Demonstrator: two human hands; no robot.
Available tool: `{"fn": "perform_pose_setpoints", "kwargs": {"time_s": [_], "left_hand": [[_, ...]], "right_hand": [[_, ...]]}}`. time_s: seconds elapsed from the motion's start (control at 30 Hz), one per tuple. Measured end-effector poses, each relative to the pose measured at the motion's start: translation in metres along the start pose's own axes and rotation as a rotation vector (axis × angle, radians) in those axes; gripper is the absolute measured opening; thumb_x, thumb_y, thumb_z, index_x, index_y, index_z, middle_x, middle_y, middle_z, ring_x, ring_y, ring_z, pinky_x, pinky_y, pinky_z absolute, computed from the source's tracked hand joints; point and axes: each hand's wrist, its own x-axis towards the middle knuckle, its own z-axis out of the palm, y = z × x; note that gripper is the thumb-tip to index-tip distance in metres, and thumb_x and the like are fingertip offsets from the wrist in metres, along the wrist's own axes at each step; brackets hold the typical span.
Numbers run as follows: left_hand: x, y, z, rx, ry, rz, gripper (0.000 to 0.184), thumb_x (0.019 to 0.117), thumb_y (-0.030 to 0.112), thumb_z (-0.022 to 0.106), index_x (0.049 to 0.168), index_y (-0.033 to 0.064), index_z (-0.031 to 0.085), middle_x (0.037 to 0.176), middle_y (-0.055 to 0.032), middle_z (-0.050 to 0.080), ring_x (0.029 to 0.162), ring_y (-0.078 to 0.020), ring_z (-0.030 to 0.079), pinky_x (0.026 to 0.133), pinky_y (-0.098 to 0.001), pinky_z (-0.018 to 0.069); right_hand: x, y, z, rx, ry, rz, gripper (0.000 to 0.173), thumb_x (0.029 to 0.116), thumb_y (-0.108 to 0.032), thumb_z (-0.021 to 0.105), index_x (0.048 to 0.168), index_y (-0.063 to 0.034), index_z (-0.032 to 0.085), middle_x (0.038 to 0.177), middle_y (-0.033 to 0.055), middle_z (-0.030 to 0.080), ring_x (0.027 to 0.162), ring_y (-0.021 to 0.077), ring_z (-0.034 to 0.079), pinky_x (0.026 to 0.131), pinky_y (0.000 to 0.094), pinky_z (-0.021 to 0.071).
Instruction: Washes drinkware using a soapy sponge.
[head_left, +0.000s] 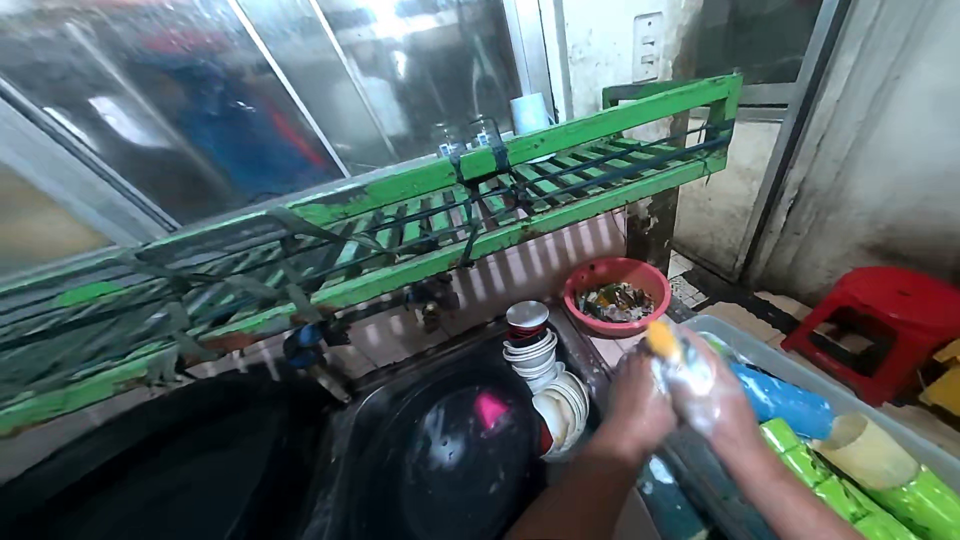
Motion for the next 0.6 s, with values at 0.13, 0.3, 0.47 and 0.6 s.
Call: {"fn": "perform_pose_setpoints", "kwargs": {"time_s": [0.13,0.3,0.47,0.6], "left_hand": [[0.000,0.011,-0.002,0.106,-0.005,0.058,0.074,0.0868,0.036,0.073,0.148,0.0011,0.049,0.144,-0.0192,0.057,0.136,-0.0317,0.052,0.115,-0.0480,0.0404],[0.007,-0.045,-0.030,0.227,0.172,-0.012,0.058,0.0868,0.030,0.077,0.141,0.0166,0.061,0.137,-0.0104,0.064,0.119,-0.0297,0.065,0.101,-0.0527,0.0533],[0.004,-0.110,-0.087,0.471,-0.113,-0.370,0.040,0.0963,0.038,0.066,0.128,0.0137,0.069,0.143,-0.0142,0.059,0.128,-0.0364,0.059,0.106,-0.0598,0.0470],[0.041,-0.065,-0.051,0.405,-0.069,0.101,0.027,0.1018,0.026,0.058,0.114,0.0090,0.075,0.130,-0.0103,0.067,0.126,-0.0269,0.061,0.111,-0.0476,0.0466]], "right_hand": [[0.023,-0.003,-0.016,0.144,-0.076,0.316,0.050,0.0982,-0.017,0.062,0.145,-0.0020,0.053,0.128,0.0256,0.064,0.120,0.0372,0.062,0.105,0.0579,0.0457],[-0.019,0.010,-0.003,-0.062,-0.279,0.064,0.047,0.0995,-0.022,0.061,0.141,0.0000,0.058,0.132,0.0230,0.065,0.122,0.0373,0.064,0.107,0.0545,0.0482],[-0.017,0.024,-0.009,-0.342,-0.684,0.328,0.056,0.1026,-0.020,0.057,0.154,-0.0087,0.040,0.141,0.0220,0.058,0.127,0.0386,0.060,0.107,0.0556,0.0474],[-0.013,0.045,0.015,-0.505,-0.909,0.336,0.042,0.1027,-0.021,0.054,0.142,-0.0071,0.055,0.136,0.0233,0.062,0.126,0.0427,0.060,0.103,0.0632,0.0480]]}}
